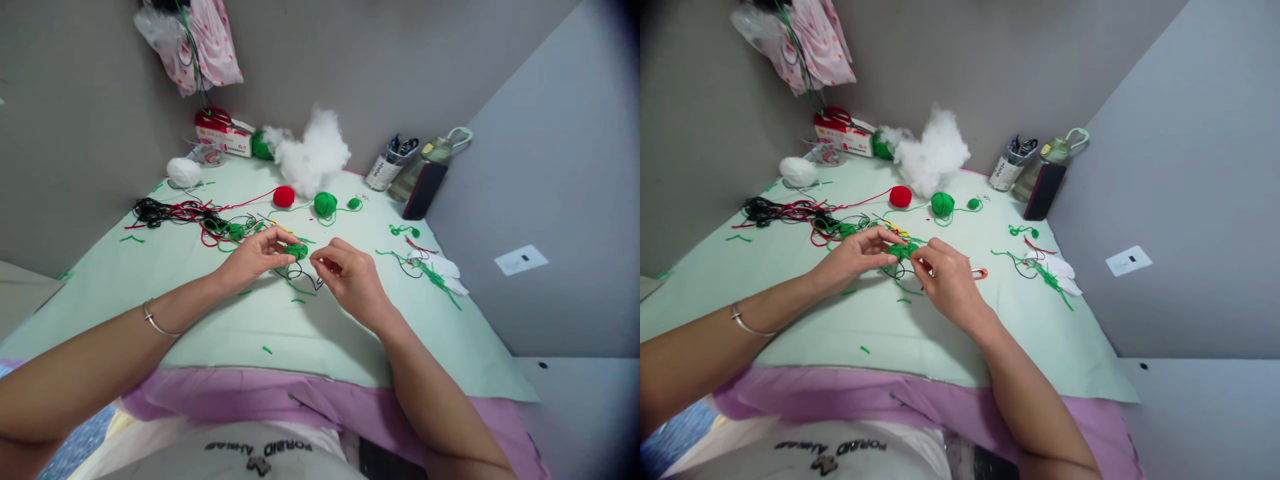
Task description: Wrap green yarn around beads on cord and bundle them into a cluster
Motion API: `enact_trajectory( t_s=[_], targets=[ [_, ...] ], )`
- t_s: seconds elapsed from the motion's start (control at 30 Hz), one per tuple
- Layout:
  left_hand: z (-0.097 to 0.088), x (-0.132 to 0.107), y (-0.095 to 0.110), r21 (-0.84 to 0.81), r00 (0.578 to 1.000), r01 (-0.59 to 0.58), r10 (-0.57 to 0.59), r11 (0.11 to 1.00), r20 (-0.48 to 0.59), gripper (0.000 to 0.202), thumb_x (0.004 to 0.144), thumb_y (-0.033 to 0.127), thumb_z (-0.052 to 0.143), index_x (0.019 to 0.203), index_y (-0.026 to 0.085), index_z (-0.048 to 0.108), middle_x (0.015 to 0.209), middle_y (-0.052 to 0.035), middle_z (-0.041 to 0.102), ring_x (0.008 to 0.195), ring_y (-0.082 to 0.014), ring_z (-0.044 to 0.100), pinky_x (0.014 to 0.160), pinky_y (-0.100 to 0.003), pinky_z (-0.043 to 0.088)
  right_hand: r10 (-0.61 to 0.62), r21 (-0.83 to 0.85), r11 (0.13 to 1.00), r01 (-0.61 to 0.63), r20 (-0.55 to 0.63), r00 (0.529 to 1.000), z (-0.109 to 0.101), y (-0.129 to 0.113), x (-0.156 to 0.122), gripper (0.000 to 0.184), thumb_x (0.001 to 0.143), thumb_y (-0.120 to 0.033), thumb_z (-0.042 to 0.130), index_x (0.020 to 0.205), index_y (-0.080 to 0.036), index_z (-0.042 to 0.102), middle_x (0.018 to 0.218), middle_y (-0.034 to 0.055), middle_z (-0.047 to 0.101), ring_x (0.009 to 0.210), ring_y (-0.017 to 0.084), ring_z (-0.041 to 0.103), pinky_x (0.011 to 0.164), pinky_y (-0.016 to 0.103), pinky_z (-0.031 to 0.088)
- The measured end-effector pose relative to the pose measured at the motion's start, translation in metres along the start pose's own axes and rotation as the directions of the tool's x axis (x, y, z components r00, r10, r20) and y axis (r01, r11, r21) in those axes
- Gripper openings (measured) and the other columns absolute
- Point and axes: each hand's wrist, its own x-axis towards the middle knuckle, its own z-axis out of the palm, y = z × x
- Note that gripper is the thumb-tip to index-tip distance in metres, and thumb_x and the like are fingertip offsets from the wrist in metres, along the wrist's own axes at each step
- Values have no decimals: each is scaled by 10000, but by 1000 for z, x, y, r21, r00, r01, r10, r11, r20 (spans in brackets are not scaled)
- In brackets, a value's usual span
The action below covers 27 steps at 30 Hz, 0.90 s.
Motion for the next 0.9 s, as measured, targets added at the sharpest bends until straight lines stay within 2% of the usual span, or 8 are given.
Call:
enact_trajectory(
  t_s=[0.37, 0.6, 0.9],
  targets=[
    [0, 0, 5, -4, 999, 47, -47, 999, 25, 357, 769, 359, 787, 1087, 212, 715, 1122, -63, 688, 1019, -205, 613, 903, -355, 469, 16, -10, 1000, -16, 37, 999, -4, 7, 2, 159, 949, -148, 565, 887, -196, 703, 766, 1, 510, 650, 113, 480, 625, 257, 361],
    [3, -1, 5, -58, 994, 92, -88, 994, 69, 377, 757, 380, 796, 1102, 237, 742, 1117, -52, 689, 990, -199, 626, 887, -352, 488, 106, 208, 971, -117, 64, 992, 1, 11, 3, 98, 933, -202, 610, 905, -208, 703, 782, -10, 533, 630, 104, 487, 623, 258, 386],
    [4, -1, 8, -161, 995, 88, -81, 983, 50, 359, 726, 344, 825, 1050, 215, 744, 1009, -44, 704, 873, -172, 641, 875, -358, 505, 134, 340, 926, -163, 108, 985, -2, 8, 5, 135, 938, -235, 605, 920, -186, 729, 803, 7, 562, 659, 110, 480, 621, 265, 375]
  ],
)
